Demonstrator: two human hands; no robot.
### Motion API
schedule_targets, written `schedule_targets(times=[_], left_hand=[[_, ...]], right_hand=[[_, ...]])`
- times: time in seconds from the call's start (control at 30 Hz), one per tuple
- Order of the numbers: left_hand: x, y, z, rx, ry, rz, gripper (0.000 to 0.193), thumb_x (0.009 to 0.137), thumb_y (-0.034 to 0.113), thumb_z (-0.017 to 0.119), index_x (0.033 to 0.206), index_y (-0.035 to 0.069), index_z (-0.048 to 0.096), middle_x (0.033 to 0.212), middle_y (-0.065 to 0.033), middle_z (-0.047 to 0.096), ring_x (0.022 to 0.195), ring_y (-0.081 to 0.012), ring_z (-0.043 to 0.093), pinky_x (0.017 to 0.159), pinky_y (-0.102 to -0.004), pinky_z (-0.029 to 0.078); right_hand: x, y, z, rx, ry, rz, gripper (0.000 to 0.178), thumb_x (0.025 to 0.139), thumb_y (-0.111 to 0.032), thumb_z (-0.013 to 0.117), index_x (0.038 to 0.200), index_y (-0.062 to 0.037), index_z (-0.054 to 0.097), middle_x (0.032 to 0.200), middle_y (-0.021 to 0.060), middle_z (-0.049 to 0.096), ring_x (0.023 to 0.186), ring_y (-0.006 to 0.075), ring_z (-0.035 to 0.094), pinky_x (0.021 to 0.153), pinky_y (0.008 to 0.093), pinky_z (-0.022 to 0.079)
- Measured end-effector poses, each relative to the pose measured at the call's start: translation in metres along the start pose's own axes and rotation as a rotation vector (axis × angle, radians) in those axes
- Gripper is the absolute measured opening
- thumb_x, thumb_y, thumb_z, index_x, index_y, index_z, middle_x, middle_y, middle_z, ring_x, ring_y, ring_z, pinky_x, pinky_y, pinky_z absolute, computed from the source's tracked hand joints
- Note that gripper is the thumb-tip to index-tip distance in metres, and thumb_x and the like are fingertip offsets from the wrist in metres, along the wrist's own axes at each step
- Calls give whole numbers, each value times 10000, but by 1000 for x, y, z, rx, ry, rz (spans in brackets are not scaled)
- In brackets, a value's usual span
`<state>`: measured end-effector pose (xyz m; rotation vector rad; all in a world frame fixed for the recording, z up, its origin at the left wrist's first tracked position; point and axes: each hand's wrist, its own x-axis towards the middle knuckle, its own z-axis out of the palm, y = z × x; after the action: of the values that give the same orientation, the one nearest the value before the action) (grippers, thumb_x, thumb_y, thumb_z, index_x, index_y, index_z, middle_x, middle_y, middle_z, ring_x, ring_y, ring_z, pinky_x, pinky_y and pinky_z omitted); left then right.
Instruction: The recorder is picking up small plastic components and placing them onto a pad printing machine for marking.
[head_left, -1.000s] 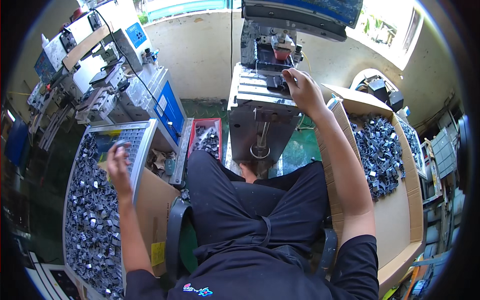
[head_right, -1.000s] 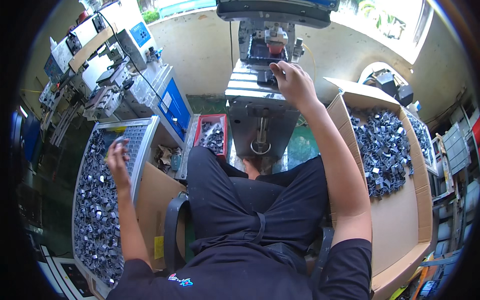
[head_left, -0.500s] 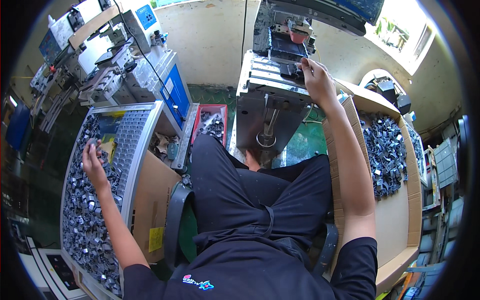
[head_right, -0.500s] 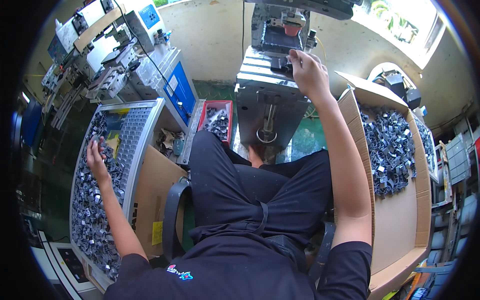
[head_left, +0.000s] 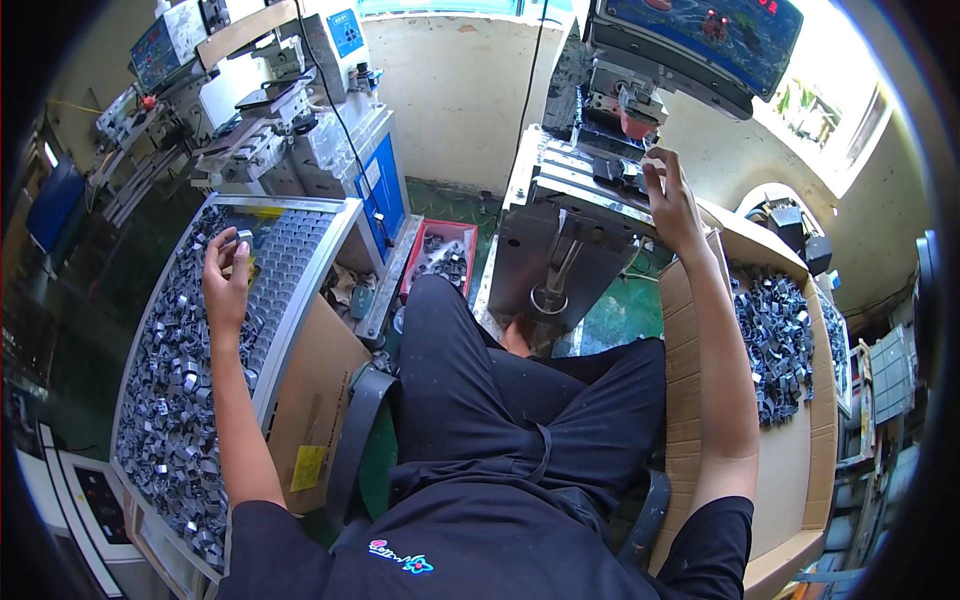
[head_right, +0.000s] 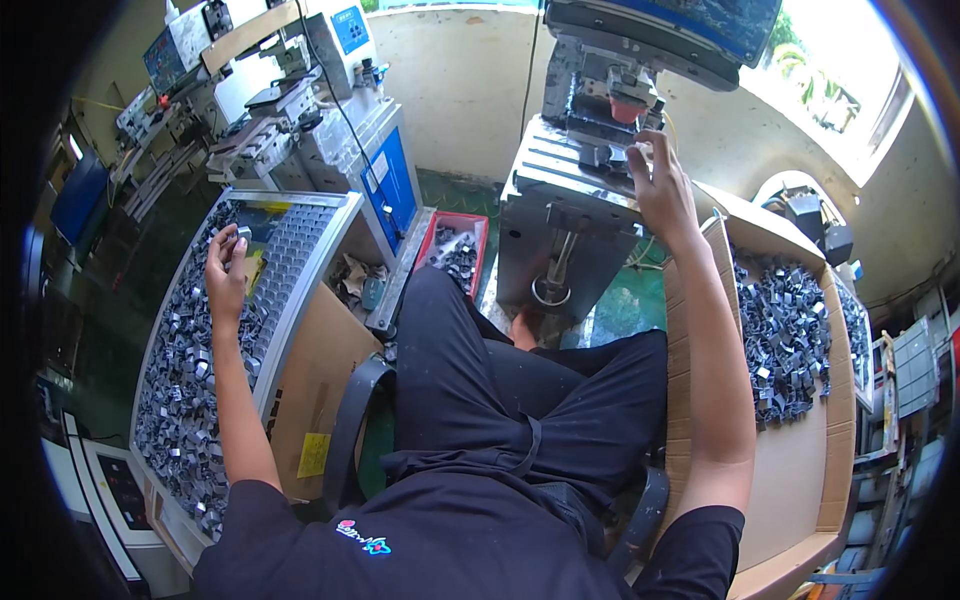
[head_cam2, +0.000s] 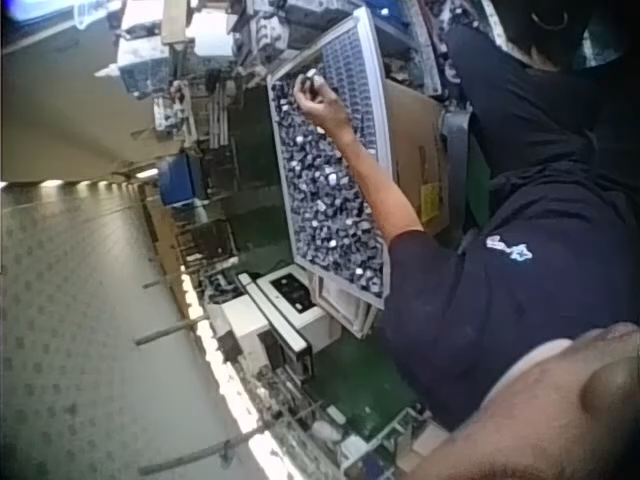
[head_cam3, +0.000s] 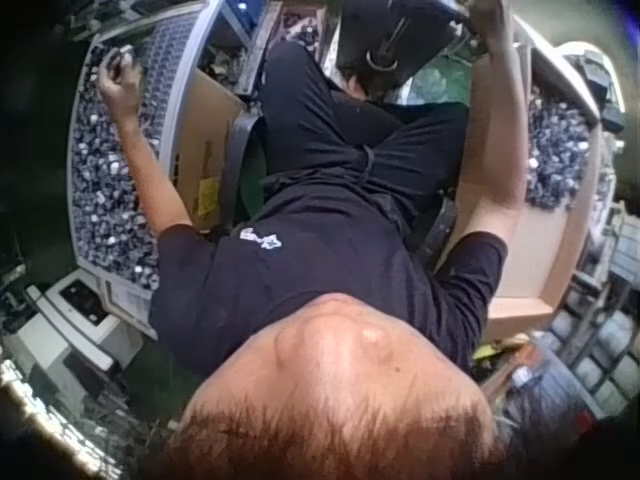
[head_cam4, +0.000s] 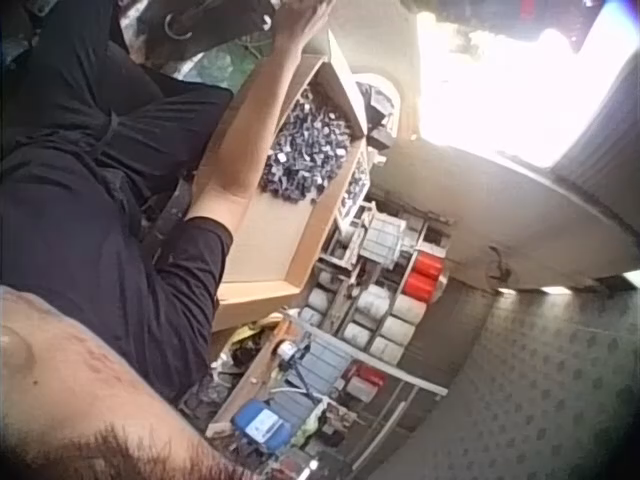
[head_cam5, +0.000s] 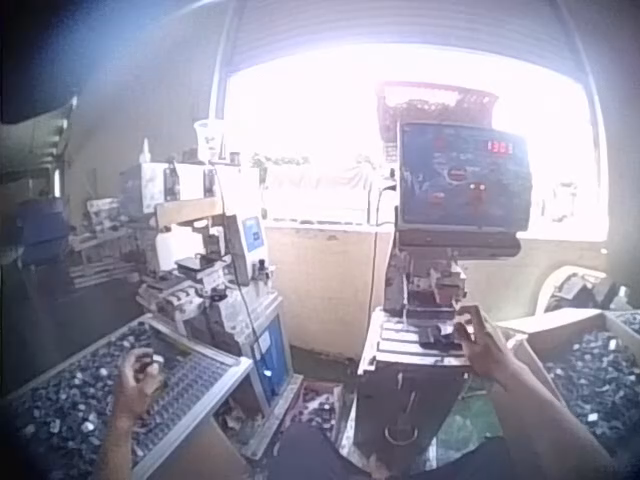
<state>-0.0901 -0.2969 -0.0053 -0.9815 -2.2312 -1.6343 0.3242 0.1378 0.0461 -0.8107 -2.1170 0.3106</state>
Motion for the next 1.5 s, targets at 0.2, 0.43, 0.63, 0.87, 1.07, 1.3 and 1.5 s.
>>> schedule_targets(times=[0.2,0.43,0.63,0.87,1.07,1.3,1.5], left_hand=[[-2,-4,4,47,-32,18,357,953,238,619,1233,23,571,1063,-118,673,951,-154,632,843,-274,490],[5,-22,-5,74,-26,-49,355,934,209,641,1217,3,579,1071,-118,681,958,-161,641,845,-281,495],[15,-70,-22,117,-36,-54,306,882,135,685,1130,-29,615,1033,-127,699,903,-152,660,799,-275,520],[49,-131,-18,199,-112,-289,352,810,183,742,1074,-18,623,948,-118,730,867,-156,696,777,-270,531],[67,-164,-26,526,-187,-332,456,696,389,831,952,27,725,924,-115,743,856,-207,713,802,-320,537],[70,-173,-25,762,-261,-344,481,681,394,821,1030,74,738,979,-120,741,932,-246,708,878,-349,528],[73,-171,-19,702,-316,-379,430,669,347,835,980,61,760,913,-124,746,815,-224,720,795,-329,550]], right_hand=[[-6,-5,-2,-136,-76,-175,250,983,-278,532,1175,-124,573,1183,159,634,1096,372,595,947,455,435],[6,19,-28,0,-61,-109,238,1043,-183,437,1130,-15,582,1071,157,647,1030,270,615,922,337,449],[-14,80,-83,-335,3,-112,308,1035,-223,407,1119,-5,608,1060,198,668,1026,353,635,878,408,471],[-91,261,-147,-449,-17,426,551,1047,-445,339,1280,-2,569,1268,173,627,1219,305,573,1002,381,431],[-104,287,-153,-382,42,581,608,1044,-488,302,1361,-16,516,1321,155,602,1267,305,537,1052,365,405],[-107,277,-149,-373,56,581,642,1038,-519,293,1311,-1,554,1301,167,611,1242,316,553,1033,385,410],[-110,283,-157,-320,72,592,636,1040,-512,308,1298,13,559,1271,179,623,1212,308,572,1017,378,417]])
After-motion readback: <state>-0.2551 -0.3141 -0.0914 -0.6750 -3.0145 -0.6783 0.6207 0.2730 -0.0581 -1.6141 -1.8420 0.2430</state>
